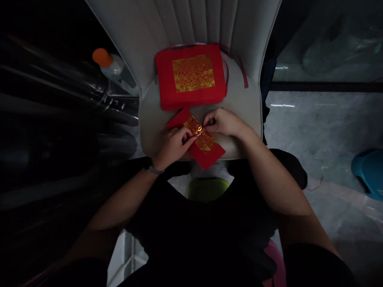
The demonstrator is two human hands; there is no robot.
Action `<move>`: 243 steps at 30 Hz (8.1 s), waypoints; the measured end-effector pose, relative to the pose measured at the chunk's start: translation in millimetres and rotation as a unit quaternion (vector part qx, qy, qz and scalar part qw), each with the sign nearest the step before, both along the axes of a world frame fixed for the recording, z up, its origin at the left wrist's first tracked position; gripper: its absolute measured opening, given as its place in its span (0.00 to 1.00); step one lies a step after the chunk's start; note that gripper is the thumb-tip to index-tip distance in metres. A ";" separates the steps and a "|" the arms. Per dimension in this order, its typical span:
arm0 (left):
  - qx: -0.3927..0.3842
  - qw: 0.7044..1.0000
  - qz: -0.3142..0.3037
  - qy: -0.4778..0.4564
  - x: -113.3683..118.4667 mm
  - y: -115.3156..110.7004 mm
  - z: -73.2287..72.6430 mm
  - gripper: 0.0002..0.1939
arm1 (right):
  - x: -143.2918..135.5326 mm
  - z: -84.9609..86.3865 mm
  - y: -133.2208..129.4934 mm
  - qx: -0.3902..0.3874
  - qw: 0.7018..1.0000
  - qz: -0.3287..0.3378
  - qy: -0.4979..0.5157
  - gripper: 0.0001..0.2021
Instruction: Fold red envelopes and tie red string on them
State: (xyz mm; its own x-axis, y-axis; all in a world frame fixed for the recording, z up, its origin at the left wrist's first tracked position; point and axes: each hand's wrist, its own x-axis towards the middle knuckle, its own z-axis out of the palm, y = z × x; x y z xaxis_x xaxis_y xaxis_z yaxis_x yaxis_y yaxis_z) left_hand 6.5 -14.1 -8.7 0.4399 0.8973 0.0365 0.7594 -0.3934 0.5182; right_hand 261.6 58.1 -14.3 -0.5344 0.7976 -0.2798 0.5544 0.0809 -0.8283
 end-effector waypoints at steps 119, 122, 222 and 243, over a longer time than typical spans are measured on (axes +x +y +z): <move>-0.015 0.989 -0.125 -0.074 -37.0 26.6 -0.5 0.18 | -3.2 35.6 -44.6 -0.225 0.957 -0.170 0.065 0.19; -0.019 0.988 -0.120 -0.093 -38.9 25.9 -3.0 0.17 | -11.8 39.2 -44.7 -0.250 0.953 -0.151 0.080 0.22; 0.104 0.984 -0.040 0.137 41.3 21.7 -13.9 0.11 | 13.7 -7.1 6.0 0.232 0.967 0.105 -0.020 0.12; 0.068 0.994 -0.011 0.079 41.0 19.4 -14.4 0.10 | 9.3 -3.4 11.7 0.196 0.974 0.101 -0.056 0.09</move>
